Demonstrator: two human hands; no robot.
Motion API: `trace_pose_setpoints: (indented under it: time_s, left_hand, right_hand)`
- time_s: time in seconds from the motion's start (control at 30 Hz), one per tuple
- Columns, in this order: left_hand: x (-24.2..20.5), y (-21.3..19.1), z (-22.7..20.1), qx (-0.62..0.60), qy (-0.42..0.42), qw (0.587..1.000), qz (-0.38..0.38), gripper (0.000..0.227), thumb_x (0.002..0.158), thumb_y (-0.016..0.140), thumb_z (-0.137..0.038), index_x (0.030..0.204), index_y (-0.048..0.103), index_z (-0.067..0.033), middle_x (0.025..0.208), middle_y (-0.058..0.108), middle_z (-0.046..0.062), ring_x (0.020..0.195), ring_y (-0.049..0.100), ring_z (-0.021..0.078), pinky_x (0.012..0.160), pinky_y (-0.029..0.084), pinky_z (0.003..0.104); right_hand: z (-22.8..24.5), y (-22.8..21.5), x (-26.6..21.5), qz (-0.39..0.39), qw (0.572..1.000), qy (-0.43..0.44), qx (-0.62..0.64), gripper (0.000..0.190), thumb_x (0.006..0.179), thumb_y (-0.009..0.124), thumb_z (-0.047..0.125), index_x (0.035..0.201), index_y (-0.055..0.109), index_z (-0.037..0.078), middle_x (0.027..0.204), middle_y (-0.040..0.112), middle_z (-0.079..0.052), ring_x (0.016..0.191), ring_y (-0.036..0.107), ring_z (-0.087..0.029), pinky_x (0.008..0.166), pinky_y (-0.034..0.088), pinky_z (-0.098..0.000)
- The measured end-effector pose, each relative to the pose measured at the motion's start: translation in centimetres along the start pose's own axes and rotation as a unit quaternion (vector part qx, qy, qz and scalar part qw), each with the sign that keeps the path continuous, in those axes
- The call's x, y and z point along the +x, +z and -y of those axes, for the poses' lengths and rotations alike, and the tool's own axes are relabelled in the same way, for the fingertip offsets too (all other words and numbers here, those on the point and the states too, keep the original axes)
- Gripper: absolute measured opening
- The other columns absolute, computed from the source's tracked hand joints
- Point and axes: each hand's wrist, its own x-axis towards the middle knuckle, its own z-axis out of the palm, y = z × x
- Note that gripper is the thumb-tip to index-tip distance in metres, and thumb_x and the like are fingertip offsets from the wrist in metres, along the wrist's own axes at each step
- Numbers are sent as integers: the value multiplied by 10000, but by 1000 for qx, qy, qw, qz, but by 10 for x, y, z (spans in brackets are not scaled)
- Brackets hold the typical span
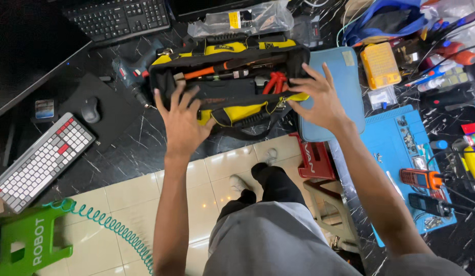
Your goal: The person packs various tools into a yellow and black tool bag. They place a power drill, a battery charger, a tape measure, and other small items into the bag, then close and secure the bag's straps.
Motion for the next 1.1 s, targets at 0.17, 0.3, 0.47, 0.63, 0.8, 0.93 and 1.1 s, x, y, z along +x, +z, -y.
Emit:
trace_pose_setpoints:
  time_s: [0.17,0.3,0.47,0.63,0.8,0.93,1.1]
  left_hand:
    - [-15,-7,4,25,-64,980,187,624,821,966,-602,1281,813,-208,1240,843,14,1318,755,258,1362,239,707]
    - [-1,-36,-15,-8,-119,956,267,730,761,960,-718,1273,825,-215,1248,858,12,1310,773,274,1368,319,675]
    - [25,-45,-32,-37,-181,934,305,645,852,876,-786,1152,871,-215,1218,870,18,1302,774,293,1356,345,696]
    - [55,-23,-45,-81,-204,923,317,619,971,764,-798,1231,849,-242,1196,854,18,1249,777,302,1249,473,630]
    - [118,-2,-52,-174,-158,895,379,693,1095,698,-633,1516,743,-85,1342,823,215,1372,714,490,1249,439,746]
    - [144,40,-53,-138,-115,879,441,799,1096,630,-715,1628,642,-120,1709,601,179,1618,542,418,1338,391,695]
    - [146,124,-37,-110,-72,856,500,1056,1039,639,-782,1812,395,-104,1750,548,231,1608,532,462,1316,349,767]
  right_hand:
    - [-13,-31,9,75,994,23,76,243,1038,885,361,1226,883,208,1444,825,-13,1688,514,-395,1442,154,-689]
    - [-17,-43,54,85,976,46,196,152,1106,840,213,1166,879,78,1289,851,-134,1516,669,-469,1386,378,-684]
    - [-123,-2,104,-18,992,52,116,132,1153,940,239,1184,894,119,1132,862,-75,1201,830,-359,1151,592,-513]
    - [-242,70,138,95,937,336,15,626,1154,876,529,1596,638,154,1494,710,-193,1389,699,-456,1171,559,-604]
    - [-197,104,168,217,830,498,-124,1386,799,1037,727,1700,196,92,1767,314,-299,1661,378,-477,1389,374,-631]
    - [-220,107,160,187,834,515,-64,1598,736,1145,627,1770,22,153,1667,396,-329,1590,466,-553,1325,363,-680]
    - [-254,138,143,204,814,536,-92,1750,655,1147,673,1772,-175,414,1640,422,-244,1537,486,-475,1171,465,-674]
